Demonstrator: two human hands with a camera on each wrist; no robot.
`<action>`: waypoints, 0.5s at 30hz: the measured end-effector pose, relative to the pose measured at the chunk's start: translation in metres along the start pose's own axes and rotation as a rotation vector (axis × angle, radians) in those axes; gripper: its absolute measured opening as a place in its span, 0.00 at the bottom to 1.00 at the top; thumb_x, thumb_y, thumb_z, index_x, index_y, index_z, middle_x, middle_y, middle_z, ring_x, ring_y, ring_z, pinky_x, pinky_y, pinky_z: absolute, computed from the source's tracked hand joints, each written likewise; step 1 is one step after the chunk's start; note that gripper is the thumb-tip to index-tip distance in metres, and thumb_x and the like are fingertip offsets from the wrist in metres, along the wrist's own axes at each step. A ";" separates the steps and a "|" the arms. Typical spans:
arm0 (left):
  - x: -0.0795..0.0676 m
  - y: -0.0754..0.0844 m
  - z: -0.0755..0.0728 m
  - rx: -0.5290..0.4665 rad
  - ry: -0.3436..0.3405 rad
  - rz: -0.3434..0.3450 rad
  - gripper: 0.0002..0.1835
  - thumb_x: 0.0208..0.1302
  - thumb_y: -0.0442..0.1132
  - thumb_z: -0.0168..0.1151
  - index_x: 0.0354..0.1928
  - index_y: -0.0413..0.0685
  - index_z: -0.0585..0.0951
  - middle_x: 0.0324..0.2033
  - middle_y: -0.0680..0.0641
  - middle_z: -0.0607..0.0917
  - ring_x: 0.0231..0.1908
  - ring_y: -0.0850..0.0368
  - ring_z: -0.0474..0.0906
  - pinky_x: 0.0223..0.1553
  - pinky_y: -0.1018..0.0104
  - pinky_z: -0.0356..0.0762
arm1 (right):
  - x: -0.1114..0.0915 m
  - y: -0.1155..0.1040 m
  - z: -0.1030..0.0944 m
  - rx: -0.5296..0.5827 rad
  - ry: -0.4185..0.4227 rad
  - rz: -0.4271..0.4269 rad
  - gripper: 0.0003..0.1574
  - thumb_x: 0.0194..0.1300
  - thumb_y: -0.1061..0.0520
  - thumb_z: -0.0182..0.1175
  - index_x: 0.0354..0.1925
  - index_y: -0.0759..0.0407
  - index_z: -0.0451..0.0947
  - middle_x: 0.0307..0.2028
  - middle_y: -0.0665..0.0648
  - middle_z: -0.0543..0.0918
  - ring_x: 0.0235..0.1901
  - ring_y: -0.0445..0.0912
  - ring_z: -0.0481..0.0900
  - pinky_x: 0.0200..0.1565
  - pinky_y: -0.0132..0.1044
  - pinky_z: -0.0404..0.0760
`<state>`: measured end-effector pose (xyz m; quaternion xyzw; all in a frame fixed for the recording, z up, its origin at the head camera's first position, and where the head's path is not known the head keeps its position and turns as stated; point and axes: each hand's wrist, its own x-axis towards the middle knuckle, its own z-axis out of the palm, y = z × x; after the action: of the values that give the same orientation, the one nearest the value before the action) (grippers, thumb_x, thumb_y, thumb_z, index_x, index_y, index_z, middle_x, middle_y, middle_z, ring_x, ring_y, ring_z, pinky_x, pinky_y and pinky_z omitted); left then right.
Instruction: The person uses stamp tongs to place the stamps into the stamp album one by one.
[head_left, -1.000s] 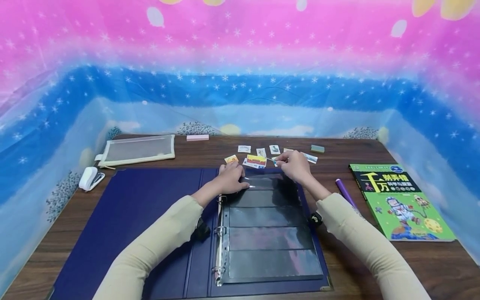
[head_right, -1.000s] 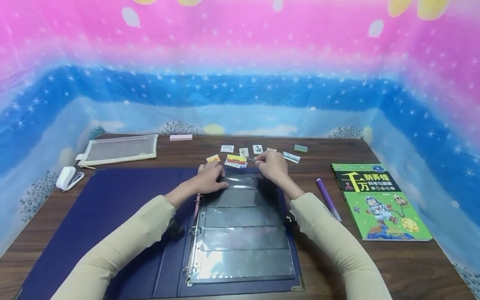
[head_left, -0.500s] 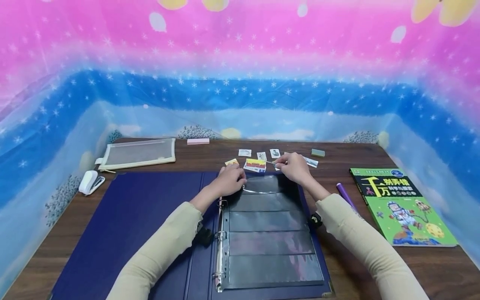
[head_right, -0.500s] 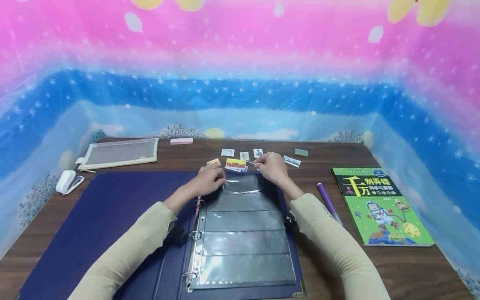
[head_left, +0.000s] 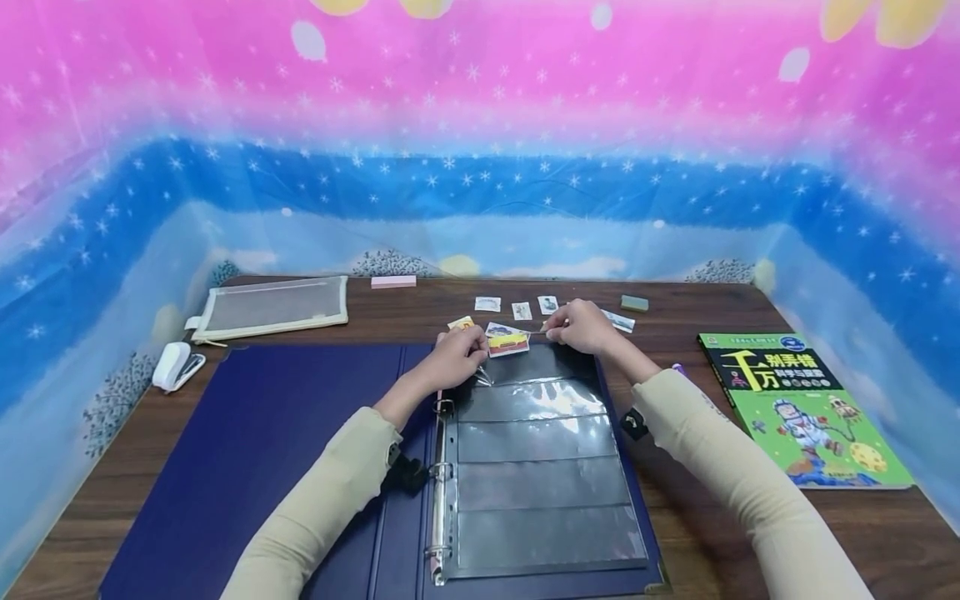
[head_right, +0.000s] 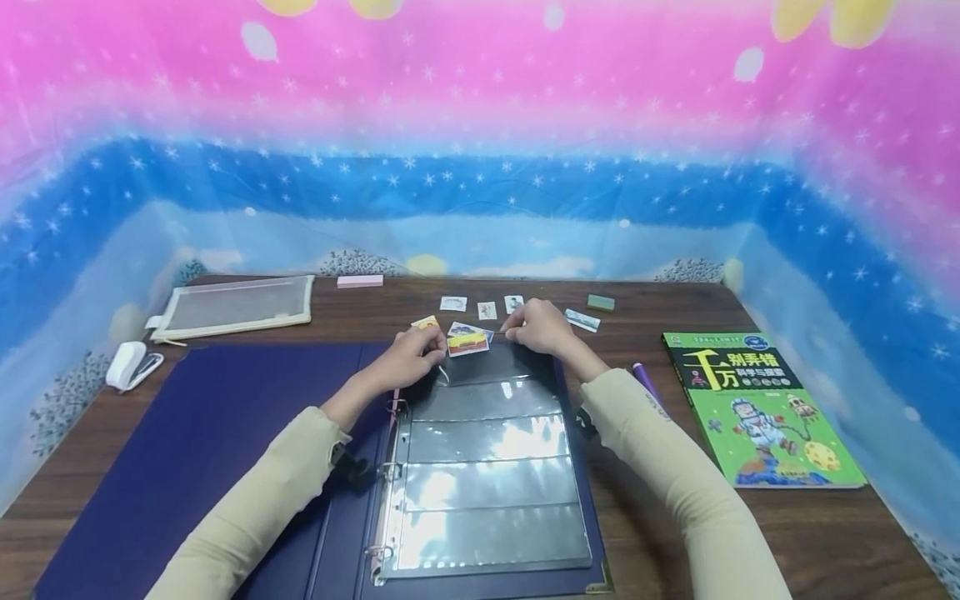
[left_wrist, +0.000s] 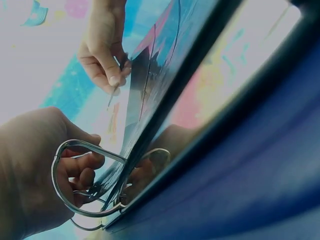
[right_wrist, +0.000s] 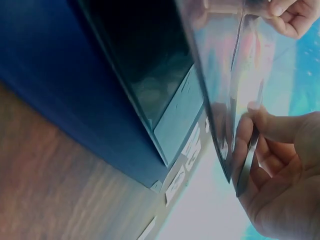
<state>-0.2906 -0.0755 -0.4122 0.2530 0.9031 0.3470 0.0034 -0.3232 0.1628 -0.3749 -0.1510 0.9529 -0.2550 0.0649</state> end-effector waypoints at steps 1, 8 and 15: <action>0.000 0.000 -0.001 -0.009 0.000 -0.005 0.03 0.64 0.33 0.54 0.32 0.43 0.74 0.28 0.47 0.80 0.38 0.52 0.69 0.48 0.55 0.55 | 0.001 0.000 -0.001 -0.005 -0.017 -0.011 0.09 0.62 0.58 0.59 0.37 0.59 0.84 0.28 0.58 0.87 0.24 0.42 0.77 0.30 0.32 0.70; 0.000 0.003 -0.002 -0.051 0.016 -0.023 0.03 0.64 0.34 0.53 0.33 0.43 0.75 0.28 0.46 0.81 0.36 0.53 0.69 0.52 0.52 0.56 | 0.007 -0.004 0.001 -0.058 -0.092 -0.032 0.09 0.62 0.57 0.60 0.36 0.56 0.85 0.23 0.56 0.85 0.23 0.43 0.77 0.32 0.34 0.71; 0.001 0.002 0.000 -0.062 0.038 -0.024 0.04 0.63 0.34 0.53 0.33 0.42 0.76 0.27 0.46 0.83 0.36 0.53 0.70 0.54 0.50 0.57 | 0.009 -0.012 0.007 -0.034 -0.157 -0.040 0.09 0.62 0.58 0.60 0.39 0.58 0.85 0.26 0.57 0.86 0.22 0.42 0.77 0.29 0.32 0.68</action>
<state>-0.2905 -0.0737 -0.4103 0.2353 0.8947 0.3796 -0.0018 -0.3268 0.1468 -0.3757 -0.1907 0.9458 -0.2275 0.1317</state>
